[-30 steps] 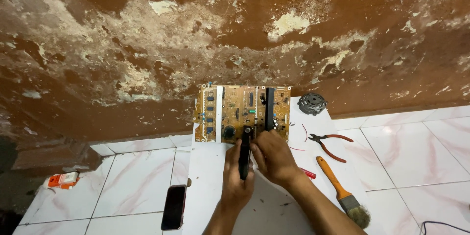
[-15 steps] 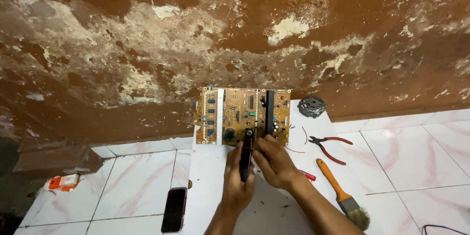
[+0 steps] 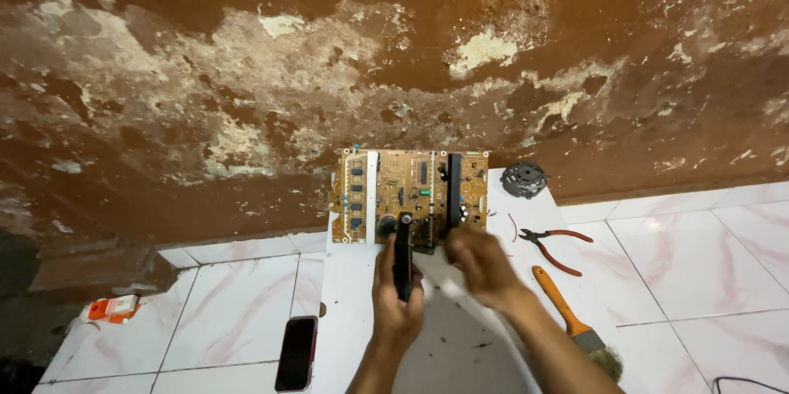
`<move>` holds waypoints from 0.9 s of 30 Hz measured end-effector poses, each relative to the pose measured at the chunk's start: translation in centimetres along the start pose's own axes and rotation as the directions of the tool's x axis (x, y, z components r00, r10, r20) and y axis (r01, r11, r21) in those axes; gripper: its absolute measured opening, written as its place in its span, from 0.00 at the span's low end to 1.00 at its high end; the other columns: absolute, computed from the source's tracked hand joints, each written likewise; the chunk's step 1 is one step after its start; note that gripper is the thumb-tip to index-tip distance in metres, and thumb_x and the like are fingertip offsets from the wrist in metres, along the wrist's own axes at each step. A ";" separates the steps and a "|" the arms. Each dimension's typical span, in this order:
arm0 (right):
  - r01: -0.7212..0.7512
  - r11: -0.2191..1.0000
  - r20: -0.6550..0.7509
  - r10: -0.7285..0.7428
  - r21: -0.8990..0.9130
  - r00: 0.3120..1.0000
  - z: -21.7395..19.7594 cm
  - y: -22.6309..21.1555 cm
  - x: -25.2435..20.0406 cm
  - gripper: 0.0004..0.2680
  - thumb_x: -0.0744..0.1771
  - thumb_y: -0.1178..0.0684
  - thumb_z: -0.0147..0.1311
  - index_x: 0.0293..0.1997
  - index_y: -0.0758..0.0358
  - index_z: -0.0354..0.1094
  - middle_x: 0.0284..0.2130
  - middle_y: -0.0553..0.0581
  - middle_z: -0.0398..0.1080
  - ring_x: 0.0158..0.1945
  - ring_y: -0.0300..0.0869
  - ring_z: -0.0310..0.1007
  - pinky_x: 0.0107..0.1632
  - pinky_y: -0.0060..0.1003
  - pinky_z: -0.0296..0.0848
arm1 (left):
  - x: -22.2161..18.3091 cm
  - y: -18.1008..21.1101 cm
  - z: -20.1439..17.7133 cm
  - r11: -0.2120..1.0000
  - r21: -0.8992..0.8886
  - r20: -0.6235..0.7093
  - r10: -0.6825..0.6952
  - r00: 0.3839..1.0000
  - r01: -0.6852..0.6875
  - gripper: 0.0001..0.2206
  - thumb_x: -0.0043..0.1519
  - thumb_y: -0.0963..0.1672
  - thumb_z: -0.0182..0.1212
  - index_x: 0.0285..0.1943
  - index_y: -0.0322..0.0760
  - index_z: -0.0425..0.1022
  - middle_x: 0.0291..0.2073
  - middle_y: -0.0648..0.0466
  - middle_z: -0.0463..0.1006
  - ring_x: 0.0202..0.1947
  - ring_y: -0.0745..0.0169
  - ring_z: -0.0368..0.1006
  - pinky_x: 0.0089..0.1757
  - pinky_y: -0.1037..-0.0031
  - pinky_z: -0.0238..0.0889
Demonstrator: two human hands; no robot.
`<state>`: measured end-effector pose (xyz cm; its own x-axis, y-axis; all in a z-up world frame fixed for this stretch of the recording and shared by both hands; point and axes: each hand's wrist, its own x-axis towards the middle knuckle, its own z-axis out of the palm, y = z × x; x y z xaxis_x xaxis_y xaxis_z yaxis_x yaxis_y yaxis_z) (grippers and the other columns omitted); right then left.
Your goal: Repairing and cleaning an electronic circuit board using various tools like a screwdriver, brush, and pliers.
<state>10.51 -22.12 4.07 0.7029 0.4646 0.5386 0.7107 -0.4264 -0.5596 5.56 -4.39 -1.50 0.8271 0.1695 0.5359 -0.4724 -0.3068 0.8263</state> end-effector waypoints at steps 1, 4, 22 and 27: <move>-0.041 0.999 -0.029 0.042 0.031 0.999 -1.7 -1.4 0.3 0.14 0.72 0.50 0.37 0.26 0.57 0.63 0.20 0.52 0.65 0.28 0.42 0.63 0.37 0.41 0.62 | 0.1 0.3 -0.1 0.998 -0.058 -0.030 -0.033 0.999 0.031 0.35 0.56 0.38 0.51 0.78 0.41 0.53 0.50 0.47 0.72 0.38 0.61 0.75 0.41 0.68 0.73; -0.226 0.959 0.046 0.237 -0.168 0.970 -4.9 -3.0 -0.6 0.12 0.70 0.45 0.50 0.28 0.56 0.67 0.20 0.52 0.71 0.23 0.44 0.68 0.29 0.42 0.62 | 0.1 0.4 -0.4 0.982 -0.169 -0.064 -0.096 0.993 0.084 0.36 0.57 0.37 0.53 0.79 0.45 0.51 0.49 0.48 0.73 0.39 0.61 0.75 0.43 0.71 0.75; 0.199 0.972 -0.242 -0.224 -0.126 0.944 -3.9 -1.7 -1.9 0.06 0.68 0.60 0.52 0.49 0.64 0.68 0.39 0.56 0.74 0.36 0.43 0.79 0.38 0.32 0.77 | 0.2 0.5 -0.7 0.999 -0.030 -0.140 0.039 0.989 -0.043 0.31 0.66 0.46 0.58 0.78 0.44 0.51 0.69 0.42 0.66 0.69 0.43 0.64 0.61 0.60 0.63; 0.180 0.980 -0.284 -0.196 -0.081 0.938 -1.5 0.6 -2.3 0.08 0.69 0.56 0.48 0.51 0.64 0.70 0.34 0.57 0.73 0.33 0.43 0.80 0.35 0.32 0.77 | 0.6 0.9 -0.8 0.997 -0.071 -0.140 -0.023 0.990 0.013 0.31 0.65 0.46 0.57 0.78 0.38 0.52 0.72 0.44 0.64 0.73 0.47 0.59 0.64 0.63 0.55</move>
<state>9.38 -24.59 3.45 0.5289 0.2989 0.7943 0.8257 -0.3974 -0.4003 5.40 -3.80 -0.30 0.7870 0.3064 0.5356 -0.4816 -0.2375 0.8436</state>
